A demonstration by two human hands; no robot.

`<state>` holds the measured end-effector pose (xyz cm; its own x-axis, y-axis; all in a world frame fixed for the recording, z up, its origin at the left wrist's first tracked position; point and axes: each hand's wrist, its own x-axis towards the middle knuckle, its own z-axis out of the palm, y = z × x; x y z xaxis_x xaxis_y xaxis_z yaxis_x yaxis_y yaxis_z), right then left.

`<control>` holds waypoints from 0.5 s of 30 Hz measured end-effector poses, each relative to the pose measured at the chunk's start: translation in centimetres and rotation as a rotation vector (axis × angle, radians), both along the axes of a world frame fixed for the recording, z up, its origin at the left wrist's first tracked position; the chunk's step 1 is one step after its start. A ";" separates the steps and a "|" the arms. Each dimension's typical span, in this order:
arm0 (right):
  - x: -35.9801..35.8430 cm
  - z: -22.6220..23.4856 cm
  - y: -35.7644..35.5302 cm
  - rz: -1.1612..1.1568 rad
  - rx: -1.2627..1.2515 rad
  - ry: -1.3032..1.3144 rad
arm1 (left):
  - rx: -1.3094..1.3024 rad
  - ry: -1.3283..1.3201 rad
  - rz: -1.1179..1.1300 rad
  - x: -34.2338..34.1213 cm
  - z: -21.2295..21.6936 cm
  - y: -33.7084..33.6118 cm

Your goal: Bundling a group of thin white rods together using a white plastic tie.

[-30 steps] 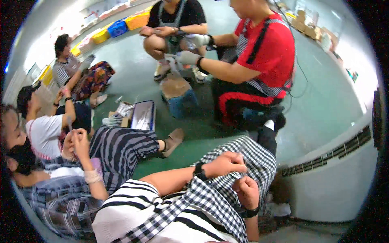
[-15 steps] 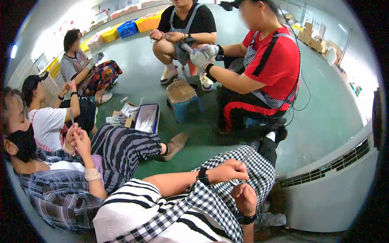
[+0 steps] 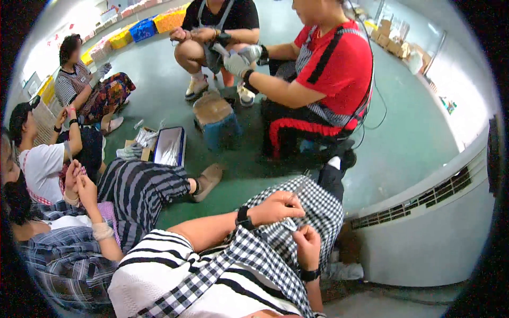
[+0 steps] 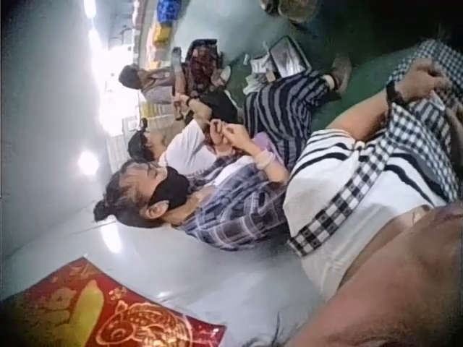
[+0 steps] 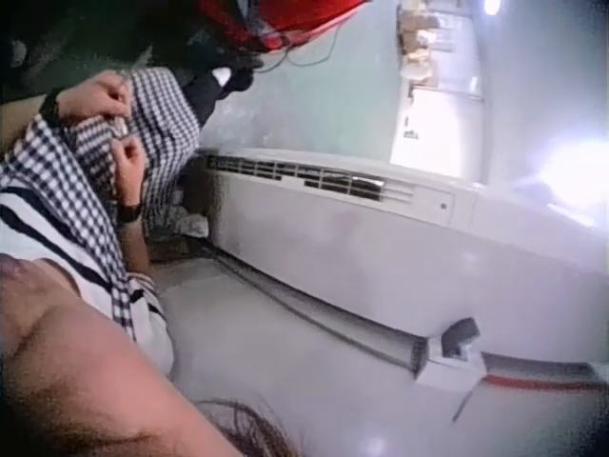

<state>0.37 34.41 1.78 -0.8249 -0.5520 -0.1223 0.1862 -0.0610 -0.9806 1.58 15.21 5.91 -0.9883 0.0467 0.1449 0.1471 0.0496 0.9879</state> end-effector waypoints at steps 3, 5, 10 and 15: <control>0.2 1.2 0.0 -0.106 0.325 0.643 | 0.064 -0.050 0.039 0.2 -0.9 0.4; 0.1 1.2 0.5 -0.114 0.344 0.744 | 0.113 -0.066 0.034 0.5 -0.9 0.6; -0.3 0.0 1.2 0.133 -0.159 -0.087 | 0.107 -0.062 -0.006 0.4 -0.2 0.4; -0.1 -0.6 0.7 0.300 -0.278 -0.274 | -0.092 0.068 -0.035 0.1 1.2 -0.3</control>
